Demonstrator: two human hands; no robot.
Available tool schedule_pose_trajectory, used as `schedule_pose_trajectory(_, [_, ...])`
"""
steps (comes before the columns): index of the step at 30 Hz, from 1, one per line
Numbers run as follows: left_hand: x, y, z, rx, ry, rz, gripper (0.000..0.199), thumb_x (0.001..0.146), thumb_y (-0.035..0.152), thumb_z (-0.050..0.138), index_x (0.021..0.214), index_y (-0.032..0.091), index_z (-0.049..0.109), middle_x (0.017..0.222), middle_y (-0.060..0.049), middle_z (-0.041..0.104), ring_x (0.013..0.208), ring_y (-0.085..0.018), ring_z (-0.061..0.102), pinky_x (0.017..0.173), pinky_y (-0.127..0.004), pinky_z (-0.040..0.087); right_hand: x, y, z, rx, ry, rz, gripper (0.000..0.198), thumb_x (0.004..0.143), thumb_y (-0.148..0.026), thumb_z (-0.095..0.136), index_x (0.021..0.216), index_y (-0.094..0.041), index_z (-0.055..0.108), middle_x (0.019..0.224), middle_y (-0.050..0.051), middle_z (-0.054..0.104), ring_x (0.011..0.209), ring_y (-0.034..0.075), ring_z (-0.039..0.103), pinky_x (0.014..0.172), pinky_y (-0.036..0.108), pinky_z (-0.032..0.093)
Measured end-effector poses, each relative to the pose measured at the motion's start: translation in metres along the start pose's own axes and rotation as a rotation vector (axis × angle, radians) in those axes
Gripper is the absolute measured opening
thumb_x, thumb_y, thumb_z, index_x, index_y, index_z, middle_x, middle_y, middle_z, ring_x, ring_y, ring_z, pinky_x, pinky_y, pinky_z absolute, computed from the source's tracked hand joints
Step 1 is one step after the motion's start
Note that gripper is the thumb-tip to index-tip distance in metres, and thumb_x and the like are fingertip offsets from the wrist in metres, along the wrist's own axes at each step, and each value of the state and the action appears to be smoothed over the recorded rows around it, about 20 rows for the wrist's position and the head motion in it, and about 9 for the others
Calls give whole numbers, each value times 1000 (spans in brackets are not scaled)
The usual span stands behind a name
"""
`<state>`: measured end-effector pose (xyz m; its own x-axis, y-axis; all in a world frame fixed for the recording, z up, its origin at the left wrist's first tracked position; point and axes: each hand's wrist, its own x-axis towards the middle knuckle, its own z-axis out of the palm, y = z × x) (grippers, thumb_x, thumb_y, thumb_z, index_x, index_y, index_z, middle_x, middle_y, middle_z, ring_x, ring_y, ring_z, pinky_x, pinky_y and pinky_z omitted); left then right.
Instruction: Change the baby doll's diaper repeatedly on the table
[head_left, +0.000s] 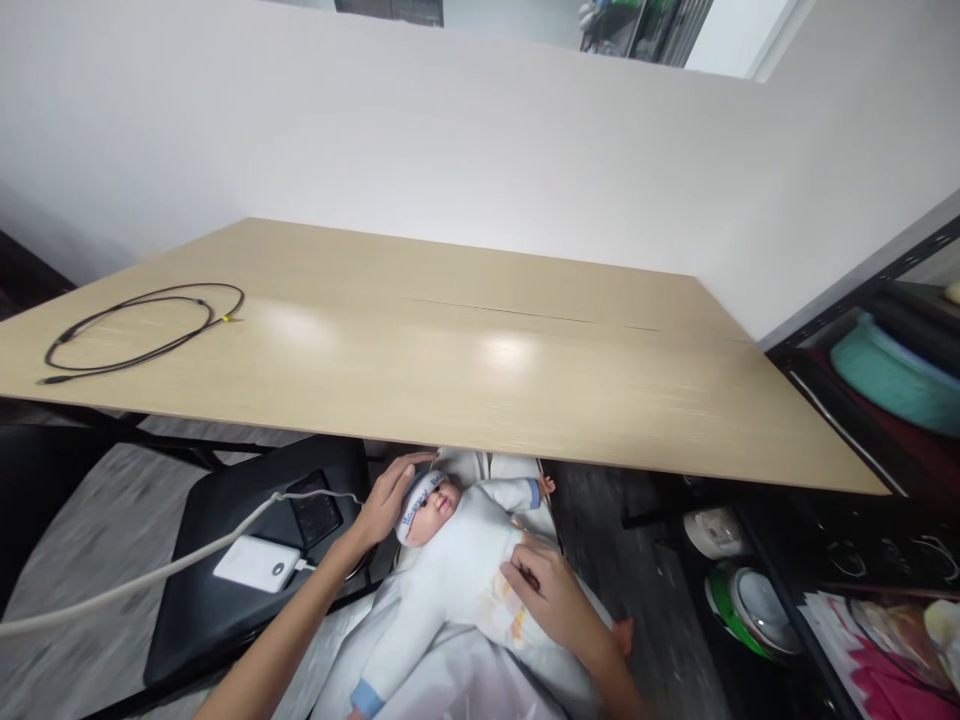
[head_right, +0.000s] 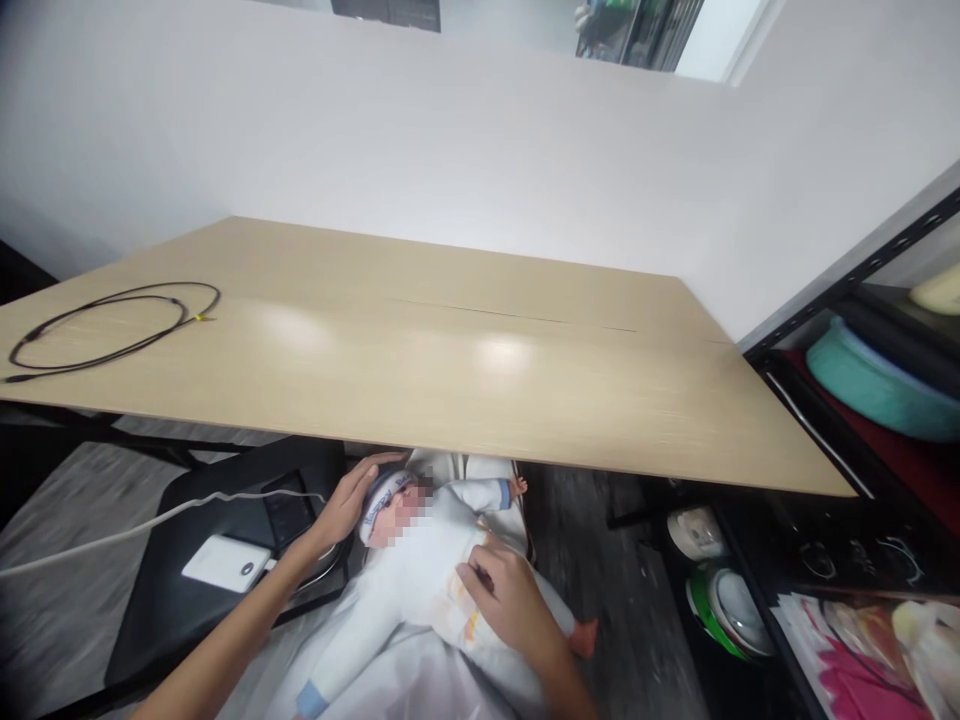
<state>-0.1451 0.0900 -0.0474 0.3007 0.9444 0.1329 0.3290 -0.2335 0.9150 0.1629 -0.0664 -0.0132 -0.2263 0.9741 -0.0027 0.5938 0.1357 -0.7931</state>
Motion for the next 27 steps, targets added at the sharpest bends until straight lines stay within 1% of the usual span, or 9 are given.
schedule_pose_trajectory(2, [8,-9,-1,-68,-118,-25,57,111,56,38,130,20,77,139,-12,76,133,-32,67,123,-48,44,1,1,1,-1,18,-11,44,111,-41,50,72,-23,44,72,-2,52,71,16,53,67,29,36])
schedule_pose_trajectory(4, [10,-18,2,-132,-188,-68,58,109,56,38,126,18,79,134,-12,78,127,-32,71,119,-47,48,1,2,3,-2,29,-13,45,112,-42,49,72,-22,45,72,-2,52,70,15,52,67,30,36])
schedule_pose_trajectory(9, [-2,-26,8,-156,-83,-127,52,101,50,45,119,17,80,128,-12,81,122,-33,73,115,-47,52,0,7,9,19,73,-13,48,113,-45,48,71,-22,45,71,-2,51,68,15,50,65,30,35])
schedule_pose_trajectory(13, [-5,-20,10,-121,-99,-121,48,99,44,47,122,18,80,131,-11,79,124,-32,72,116,-46,51,1,10,13,3,82,10,48,113,-45,47,71,-22,44,68,-3,48,67,15,49,64,29,33])
schedule_pose_trajectory(16, [-7,-22,13,-150,-51,-163,50,99,43,45,122,15,80,132,-13,79,126,-33,71,116,-47,52,2,11,15,3,86,14,48,113,-46,48,71,-22,43,68,-4,47,66,15,48,64,29,32])
schedule_pose_trajectory(19, [-13,-36,14,-216,6,-217,55,101,50,46,126,14,78,136,-14,78,131,-35,69,121,-50,48,1,12,17,18,100,12,48,112,-46,48,71,-23,44,67,-3,48,65,15,48,63,29,32])
schedule_pose_trajectory(22, [-19,-59,8,-302,41,-310,70,102,70,41,125,17,80,136,-14,78,137,-37,66,126,-53,43,0,12,16,32,111,16,48,112,-47,48,71,-23,43,67,-3,48,65,15,49,63,30,33])
schedule_pose_trajectory(24, [-20,-74,4,-381,36,-381,78,100,79,40,123,17,81,136,-14,78,134,-39,67,125,-53,45,1,10,11,54,98,18,47,112,-47,47,72,-23,45,67,-3,49,66,15,50,63,30,35])
schedule_pose_trajectory(27, [-18,-92,6,-433,2,-417,79,99,80,43,117,14,81,132,-17,80,127,-40,72,118,-53,51,12,3,-3,74,71,-3,37,112,-44,48,83,-22,56,77,0,59,73,18,58,71,31,46])
